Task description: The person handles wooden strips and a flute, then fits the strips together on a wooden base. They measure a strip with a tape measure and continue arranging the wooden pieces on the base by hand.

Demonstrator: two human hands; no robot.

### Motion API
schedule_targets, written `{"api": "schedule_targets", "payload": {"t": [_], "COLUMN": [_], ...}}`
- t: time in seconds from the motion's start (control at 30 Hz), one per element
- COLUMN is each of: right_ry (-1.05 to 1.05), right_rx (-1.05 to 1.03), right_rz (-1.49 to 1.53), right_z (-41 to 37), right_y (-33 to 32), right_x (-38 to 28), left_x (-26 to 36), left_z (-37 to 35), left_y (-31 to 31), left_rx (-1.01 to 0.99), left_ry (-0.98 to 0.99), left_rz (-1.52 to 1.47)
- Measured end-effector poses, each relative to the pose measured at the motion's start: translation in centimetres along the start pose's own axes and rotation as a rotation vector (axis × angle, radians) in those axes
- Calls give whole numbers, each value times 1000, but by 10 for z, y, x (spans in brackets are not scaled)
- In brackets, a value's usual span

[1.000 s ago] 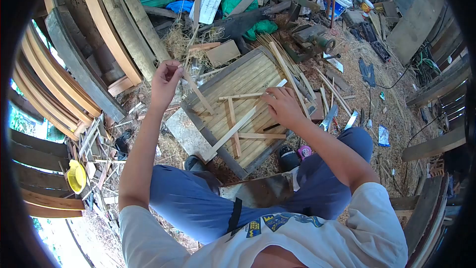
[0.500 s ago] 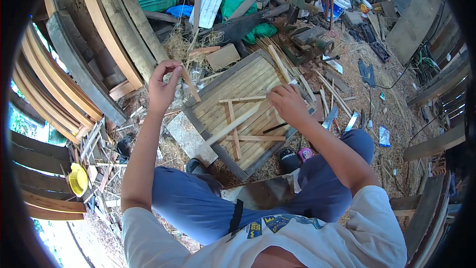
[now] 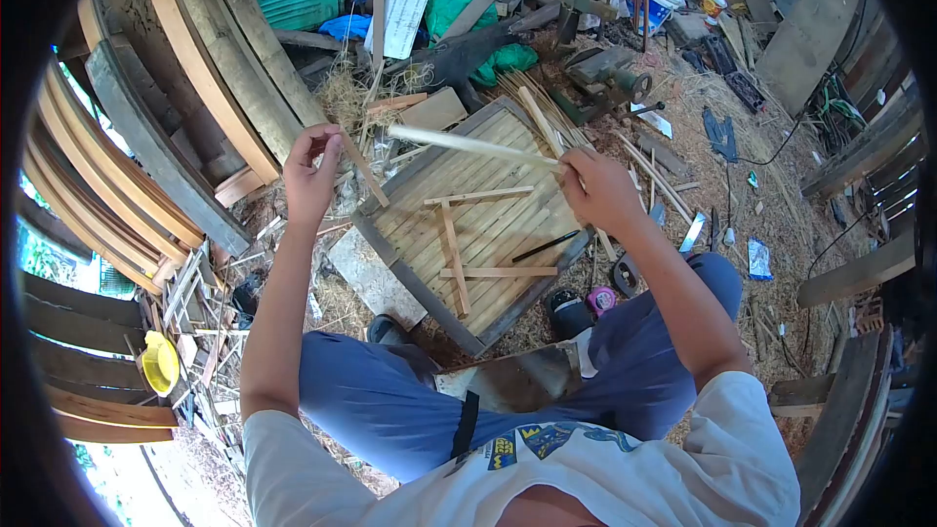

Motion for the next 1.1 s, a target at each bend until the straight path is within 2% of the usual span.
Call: {"api": "schedule_targets", "payload": {"t": [0.2, 0.3, 0.4, 0.5, 0.6, 0.8, 1.1], "right_ry": [128, 351, 410, 351, 399, 253, 204], "right_rx": [38, -1, 66, 6, -63, -12, -117], "right_rz": [-29, 84, 290, 386, 236, 232, 117], "right_z": [-8, -12, -24, -24, -26, -42, -57], "right_y": [-9, -2, 8, 23, 18, 48, 76], "right_x": [12, 24, 20, 28, 16, 35, 30], "left_x": [-6, -9, -10, -10, -10, -8, -10], "left_z": [2, 3, 4, 4, 4, 5, 5], "left_y": [3, 5, 8, 9, 10, 10, 8], "left_rx": [14, 15, 11, 13, 8, 3, 14], "left_ry": [-21, -23, -18, -10, -13, -18, -2], "left_rz": [11, 1, 4, 16, 16, 19, 20]}}
Point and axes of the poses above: each hand's wrist, its own z-axis towards the middle knuckle, its own y-axis out of the palm, x = y × z, the point moved 7 cm from there along z, towards the middle knuckle, and after that the axes turned 15 degrees about z, right-handed, at the moved point
